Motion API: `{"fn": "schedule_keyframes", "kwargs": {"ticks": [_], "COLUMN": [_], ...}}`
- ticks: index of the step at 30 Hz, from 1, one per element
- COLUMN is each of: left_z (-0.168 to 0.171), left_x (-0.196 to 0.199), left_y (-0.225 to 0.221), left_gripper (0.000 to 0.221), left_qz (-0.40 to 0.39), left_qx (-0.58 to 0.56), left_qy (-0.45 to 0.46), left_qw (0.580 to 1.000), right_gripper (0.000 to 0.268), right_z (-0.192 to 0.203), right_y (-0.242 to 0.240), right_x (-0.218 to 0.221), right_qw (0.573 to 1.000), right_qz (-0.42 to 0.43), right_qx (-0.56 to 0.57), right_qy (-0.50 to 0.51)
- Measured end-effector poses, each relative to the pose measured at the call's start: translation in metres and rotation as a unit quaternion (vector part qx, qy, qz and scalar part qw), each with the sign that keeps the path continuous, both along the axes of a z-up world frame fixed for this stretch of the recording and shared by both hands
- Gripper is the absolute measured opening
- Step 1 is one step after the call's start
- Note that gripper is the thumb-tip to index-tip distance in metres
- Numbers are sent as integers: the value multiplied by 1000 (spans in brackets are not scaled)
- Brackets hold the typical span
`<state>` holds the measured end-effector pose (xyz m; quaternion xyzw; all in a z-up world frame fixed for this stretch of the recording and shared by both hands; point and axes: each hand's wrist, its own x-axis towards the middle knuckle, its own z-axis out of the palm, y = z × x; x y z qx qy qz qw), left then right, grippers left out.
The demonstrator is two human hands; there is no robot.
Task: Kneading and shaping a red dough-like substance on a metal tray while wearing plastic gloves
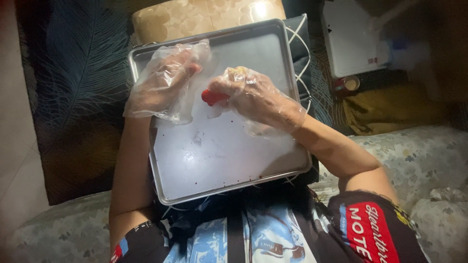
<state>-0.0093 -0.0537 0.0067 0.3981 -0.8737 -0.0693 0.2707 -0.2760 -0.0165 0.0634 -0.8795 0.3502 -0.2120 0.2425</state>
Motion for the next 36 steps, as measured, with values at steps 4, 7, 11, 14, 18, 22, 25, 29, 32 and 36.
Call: {"fn": "schedule_keyframes", "kwargs": {"ticks": [4,7,11,14,18,22,25,29,32,36], "left_z": [6,-9,-20,-27,-14,12,24,19,13,29], "left_x": [-2,5,10,5,2,-9,-17,-12,-4,-9], "left_y": [0,1,-9,-1,-4,-7,-16,-27,-35,-9], "left_gripper": [46,54,54,43,35,45,58,54,50,54], "left_qz": [-10,-87,-122,53,-98,11,96,96,-60,82], "left_qx": [-13,-208,-183,138,-198,101,371,428,-228,286], "left_qy": [16,0,26,120,48,30,25,-11,-294,18], "left_qw": [1000,974,975,982,974,994,923,899,926,954], "right_gripper": [21,41,63,56,65,46,38,31,35,57], "right_z": [-12,-10,0,7,17,17,13,-3,5,30], "right_y": [1,11,31,36,29,6,6,-12,-17,2], "right_x": [-7,-23,-39,-40,-23,0,-3,13,10,-42], "right_qw": [997,996,977,984,998,992,991,996,991,994], "right_qz": [-11,-28,35,35,26,47,50,-9,-96,-36], "right_qx": [-47,-76,-210,-172,-57,-109,-108,-63,93,-54], "right_qy": [-52,-37,34,22,-31,35,64,65,32,-89]}}
